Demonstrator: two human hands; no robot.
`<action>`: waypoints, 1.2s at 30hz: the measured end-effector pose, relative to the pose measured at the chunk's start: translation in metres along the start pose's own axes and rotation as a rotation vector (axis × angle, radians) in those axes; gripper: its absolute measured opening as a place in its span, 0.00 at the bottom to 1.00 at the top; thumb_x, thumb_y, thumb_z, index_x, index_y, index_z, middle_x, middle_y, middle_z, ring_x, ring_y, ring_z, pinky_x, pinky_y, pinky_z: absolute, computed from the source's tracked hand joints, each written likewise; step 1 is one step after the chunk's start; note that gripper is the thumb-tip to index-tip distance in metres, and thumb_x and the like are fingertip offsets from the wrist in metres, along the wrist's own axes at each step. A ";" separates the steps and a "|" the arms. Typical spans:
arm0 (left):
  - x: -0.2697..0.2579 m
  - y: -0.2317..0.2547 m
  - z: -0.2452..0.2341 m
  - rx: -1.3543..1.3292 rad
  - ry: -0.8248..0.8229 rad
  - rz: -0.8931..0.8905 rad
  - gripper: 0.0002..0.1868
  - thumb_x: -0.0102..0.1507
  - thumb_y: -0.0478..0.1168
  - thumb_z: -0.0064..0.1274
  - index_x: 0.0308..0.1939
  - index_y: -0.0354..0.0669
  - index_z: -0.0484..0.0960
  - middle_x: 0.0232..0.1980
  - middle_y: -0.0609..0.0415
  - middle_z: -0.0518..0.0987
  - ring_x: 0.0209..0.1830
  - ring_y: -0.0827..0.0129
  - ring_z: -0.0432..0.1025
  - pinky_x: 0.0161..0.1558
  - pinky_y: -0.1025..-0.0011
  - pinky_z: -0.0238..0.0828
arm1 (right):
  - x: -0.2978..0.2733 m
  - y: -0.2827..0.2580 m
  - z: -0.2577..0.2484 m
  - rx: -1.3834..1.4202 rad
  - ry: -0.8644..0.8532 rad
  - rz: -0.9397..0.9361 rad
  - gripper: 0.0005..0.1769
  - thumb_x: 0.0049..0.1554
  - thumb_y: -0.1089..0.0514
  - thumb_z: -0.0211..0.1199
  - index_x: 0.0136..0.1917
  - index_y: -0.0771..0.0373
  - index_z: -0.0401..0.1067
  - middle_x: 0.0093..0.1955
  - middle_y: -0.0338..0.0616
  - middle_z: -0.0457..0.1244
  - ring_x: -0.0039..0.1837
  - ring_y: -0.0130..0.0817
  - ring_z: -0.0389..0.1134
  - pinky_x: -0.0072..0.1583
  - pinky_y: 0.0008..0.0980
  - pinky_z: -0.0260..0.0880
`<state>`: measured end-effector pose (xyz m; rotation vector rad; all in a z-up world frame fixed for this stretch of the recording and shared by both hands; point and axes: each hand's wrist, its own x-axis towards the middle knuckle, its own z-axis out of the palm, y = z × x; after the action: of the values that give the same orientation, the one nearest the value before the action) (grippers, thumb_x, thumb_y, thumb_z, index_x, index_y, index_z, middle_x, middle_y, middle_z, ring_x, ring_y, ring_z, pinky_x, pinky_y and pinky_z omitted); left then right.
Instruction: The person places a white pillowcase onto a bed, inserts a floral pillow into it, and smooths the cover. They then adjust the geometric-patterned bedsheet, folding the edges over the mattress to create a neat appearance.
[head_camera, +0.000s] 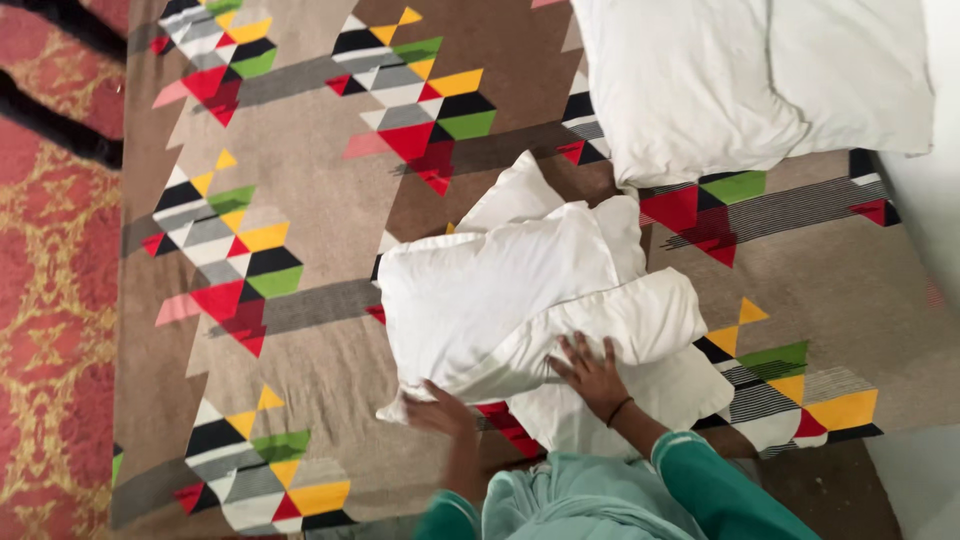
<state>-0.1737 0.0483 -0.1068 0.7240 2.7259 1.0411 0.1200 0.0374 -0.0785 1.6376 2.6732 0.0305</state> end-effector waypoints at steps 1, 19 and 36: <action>-0.037 -0.005 -0.004 -0.002 -0.004 -0.041 0.45 0.74 0.70 0.35 0.78 0.34 0.57 0.77 0.30 0.57 0.76 0.36 0.53 0.71 0.35 0.51 | 0.005 0.001 0.003 -0.028 -0.027 0.010 0.39 0.58 0.56 0.51 0.80 0.36 0.48 0.84 0.48 0.39 0.82 0.53 0.40 0.69 0.83 0.40; 0.045 0.053 0.003 -1.154 -0.476 -0.808 0.33 0.54 0.41 0.66 0.62 0.36 0.76 0.56 0.48 0.79 0.56 0.54 0.74 0.59 0.57 0.75 | 0.063 0.048 -0.013 -0.026 0.185 0.046 0.35 0.49 0.64 0.63 0.71 0.52 0.66 0.71 0.44 0.60 0.72 0.41 0.60 0.64 0.61 0.61; -0.185 0.383 -0.156 -1.321 -0.781 -0.105 0.27 0.49 0.25 0.57 0.55 0.29 0.76 0.51 0.45 0.79 0.49 0.54 0.75 0.54 0.60 0.76 | -0.155 0.158 -0.216 0.727 0.406 0.507 0.36 0.35 0.52 0.76 0.59 0.54 0.75 0.47 0.49 0.71 0.48 0.50 0.73 0.48 0.43 0.74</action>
<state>0.0918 0.1145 0.2542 0.5055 1.0305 1.6737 0.3276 -0.0320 0.1403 2.7473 2.5899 -0.7676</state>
